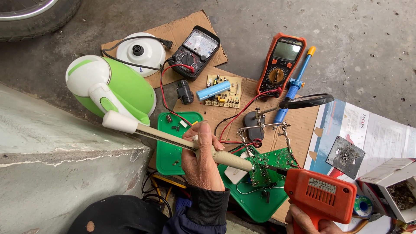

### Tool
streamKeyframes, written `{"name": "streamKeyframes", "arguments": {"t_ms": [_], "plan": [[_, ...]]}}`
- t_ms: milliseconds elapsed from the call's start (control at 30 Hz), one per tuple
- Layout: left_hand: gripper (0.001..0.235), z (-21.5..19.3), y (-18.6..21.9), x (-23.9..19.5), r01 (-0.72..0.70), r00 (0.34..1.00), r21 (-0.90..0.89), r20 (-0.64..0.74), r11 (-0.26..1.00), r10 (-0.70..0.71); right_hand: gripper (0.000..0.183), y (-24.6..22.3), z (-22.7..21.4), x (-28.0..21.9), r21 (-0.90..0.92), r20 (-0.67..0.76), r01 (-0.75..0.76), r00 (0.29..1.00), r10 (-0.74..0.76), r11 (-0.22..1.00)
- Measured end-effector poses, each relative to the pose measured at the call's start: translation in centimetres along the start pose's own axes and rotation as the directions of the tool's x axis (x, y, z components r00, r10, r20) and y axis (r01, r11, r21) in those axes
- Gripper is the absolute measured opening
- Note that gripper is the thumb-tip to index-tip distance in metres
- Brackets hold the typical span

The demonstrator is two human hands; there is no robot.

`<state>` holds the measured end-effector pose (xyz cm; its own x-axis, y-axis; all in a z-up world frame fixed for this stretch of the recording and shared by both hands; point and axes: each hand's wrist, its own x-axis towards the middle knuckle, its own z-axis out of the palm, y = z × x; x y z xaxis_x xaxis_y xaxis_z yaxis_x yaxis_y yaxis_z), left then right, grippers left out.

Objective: The person uses a soldering iron and a desoldering pump to work on a green circuit board held in a clamp. They repeatedly heat solder joints and use the pump to remove molten solder, occasionally adjusting the board's position.

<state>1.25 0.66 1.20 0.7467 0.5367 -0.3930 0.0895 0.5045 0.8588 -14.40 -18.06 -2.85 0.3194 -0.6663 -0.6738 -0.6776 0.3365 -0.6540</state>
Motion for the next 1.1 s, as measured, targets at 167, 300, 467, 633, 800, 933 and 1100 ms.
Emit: {"name": "streamKeyframes", "arguments": {"t_ms": [167,300,467,633,800,933,1100], "plan": [[0.033,-0.4,-0.4,0.0,-0.006,1.000,0.117,0.024,0.993,0.003,0.027,0.2,-0.5,1.0,0.083,0.073,-0.032,0.997,0.026,0.996],[0.028,-0.7,-0.9,0.1,-0.038,0.998,0.105,0.053,0.994,0.032,0.030,0.5,-0.1,1.1,0.112,0.022,-0.015,1.000,0.013,0.994],[0.031,-0.8,-1.3,0.0,-0.091,0.994,0.101,0.076,0.991,0.083,0.028,0.0,-1.0,1.8,0.061,0.137,-0.086,0.988,0.077,0.994],[0.033,-0.9,-0.5,0.0,-0.054,0.998,0.115,0.036,0.992,0.050,0.030,-1.0,-1.2,2.2,0.028,0.154,-0.177,0.973,0.171,0.984],[0.033,-0.3,-0.4,-0.1,0.001,1.000,-0.041,-0.017,0.999,-0.002,0.033,-1.1,-1.1,2.0,0.068,0.183,-0.205,0.965,0.189,0.976],[0.036,-0.3,-0.5,0.0,0.028,0.999,-0.048,-0.034,0.998,-0.030,0.030,-1.1,-1.1,1.6,0.069,0.173,-0.164,0.973,0.150,0.984],[0.037,-0.7,-1.9,0.7,0.058,0.997,-0.105,-0.038,0.993,-0.062,0.030,-1.4,-1.0,1.4,0.062,0.200,-0.175,0.967,0.160,0.983]]}}
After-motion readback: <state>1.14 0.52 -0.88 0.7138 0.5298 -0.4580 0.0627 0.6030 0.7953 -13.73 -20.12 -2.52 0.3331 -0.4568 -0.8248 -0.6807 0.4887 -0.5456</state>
